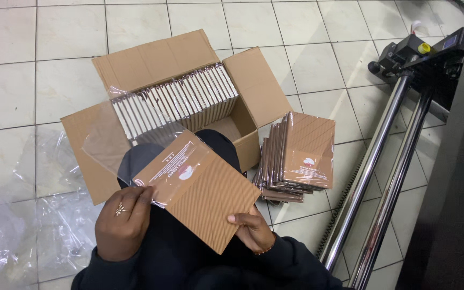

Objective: The person places several brown books into clear plastic bags by hand and stacks them on the floor next to a cardboard box.

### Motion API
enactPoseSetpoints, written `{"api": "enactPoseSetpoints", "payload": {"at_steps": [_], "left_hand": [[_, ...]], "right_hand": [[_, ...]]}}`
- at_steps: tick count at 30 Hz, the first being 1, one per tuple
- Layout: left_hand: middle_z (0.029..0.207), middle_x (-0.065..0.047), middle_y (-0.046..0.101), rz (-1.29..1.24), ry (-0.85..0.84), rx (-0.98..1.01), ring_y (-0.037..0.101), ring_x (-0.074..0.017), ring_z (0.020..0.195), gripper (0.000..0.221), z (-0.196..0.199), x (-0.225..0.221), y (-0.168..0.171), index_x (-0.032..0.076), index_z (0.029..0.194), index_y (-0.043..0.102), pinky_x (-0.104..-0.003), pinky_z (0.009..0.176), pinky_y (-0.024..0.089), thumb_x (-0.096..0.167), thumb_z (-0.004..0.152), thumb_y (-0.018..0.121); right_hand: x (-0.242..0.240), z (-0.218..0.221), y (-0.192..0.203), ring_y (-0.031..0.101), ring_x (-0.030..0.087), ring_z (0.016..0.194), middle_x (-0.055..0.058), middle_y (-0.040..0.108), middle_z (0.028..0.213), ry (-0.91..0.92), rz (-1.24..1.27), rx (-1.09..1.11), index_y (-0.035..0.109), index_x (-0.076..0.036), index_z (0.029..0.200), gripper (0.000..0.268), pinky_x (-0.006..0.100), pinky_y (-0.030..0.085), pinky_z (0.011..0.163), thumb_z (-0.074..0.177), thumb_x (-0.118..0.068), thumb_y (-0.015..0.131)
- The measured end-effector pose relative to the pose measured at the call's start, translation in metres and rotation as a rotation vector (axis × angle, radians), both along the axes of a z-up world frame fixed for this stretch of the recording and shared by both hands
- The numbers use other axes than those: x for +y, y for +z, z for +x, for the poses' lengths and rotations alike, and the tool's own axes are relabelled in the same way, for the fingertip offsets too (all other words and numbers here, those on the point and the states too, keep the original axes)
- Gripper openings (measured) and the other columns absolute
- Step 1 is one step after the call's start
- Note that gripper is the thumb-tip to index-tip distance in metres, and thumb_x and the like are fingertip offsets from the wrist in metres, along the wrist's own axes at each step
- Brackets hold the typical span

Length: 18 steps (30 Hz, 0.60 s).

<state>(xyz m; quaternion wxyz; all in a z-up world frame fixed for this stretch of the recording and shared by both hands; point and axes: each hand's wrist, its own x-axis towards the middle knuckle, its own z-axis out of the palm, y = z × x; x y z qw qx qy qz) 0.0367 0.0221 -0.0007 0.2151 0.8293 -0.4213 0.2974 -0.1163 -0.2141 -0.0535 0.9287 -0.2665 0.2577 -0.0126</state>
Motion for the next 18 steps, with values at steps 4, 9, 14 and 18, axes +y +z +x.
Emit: {"api": "enactPoseSetpoints", "payload": {"at_steps": [4, 9, 14, 18], "left_hand": [[0.094, -0.011, 0.068, 0.067, -0.01, 0.039, 0.064, -0.0306, 0.083, 0.011, 0.0, -0.001, -0.007, 0.001, 0.107, 0.074, -0.042, 0.083, 0.055, 0.0, 0.099, 0.067], [0.093, -0.006, 0.061, 0.301, 0.11, 0.134, 0.058, -0.0264, 0.084, 0.035, -0.004, -0.012, 0.0, 0.013, 0.125, 0.069, -0.039, 0.08, 0.049, 0.033, 0.097, 0.067], [0.107, -0.008, 0.063, 0.324, 0.225, 0.142, 0.061, -0.0266, 0.095, 0.047, -0.003, -0.035, 0.0, 0.012, 0.137, 0.062, -0.04, 0.088, 0.053, 0.03, 0.094, 0.066], [0.111, -0.001, 0.064, 0.447, 0.286, 0.108, 0.061, -0.0221, 0.097, 0.049, -0.005, -0.05, -0.002, 0.019, 0.141, 0.06, -0.034, 0.073, 0.052, 0.018, 0.092, 0.057]], "right_hand": [[0.003, 0.002, -0.004, 0.051, 0.039, 0.137, 0.019, 0.051, 0.149, 0.0, 0.041, -0.046, 0.029, -0.003, 0.157, 0.088, 0.051, 0.043, 0.113, 0.077, 0.007, 0.066], [0.012, 0.005, 0.013, 0.053, 0.037, 0.136, 0.021, 0.055, 0.146, 0.041, -0.051, -0.09, 0.032, 0.0, 0.155, 0.087, 0.052, 0.042, 0.116, 0.078, 0.005, 0.071], [0.021, 0.0, 0.0, 0.059, 0.035, 0.131, 0.02, 0.061, 0.14, 0.119, -0.214, -0.004, 0.045, 0.007, 0.146, 0.077, 0.049, 0.046, 0.114, 0.076, -0.001, 0.077], [0.027, -0.002, -0.005, 0.061, 0.029, 0.13, 0.015, 0.065, 0.139, 0.155, -0.358, 0.003, 0.051, 0.007, 0.143, 0.073, 0.043, 0.044, 0.115, 0.076, -0.006, 0.08]]}}
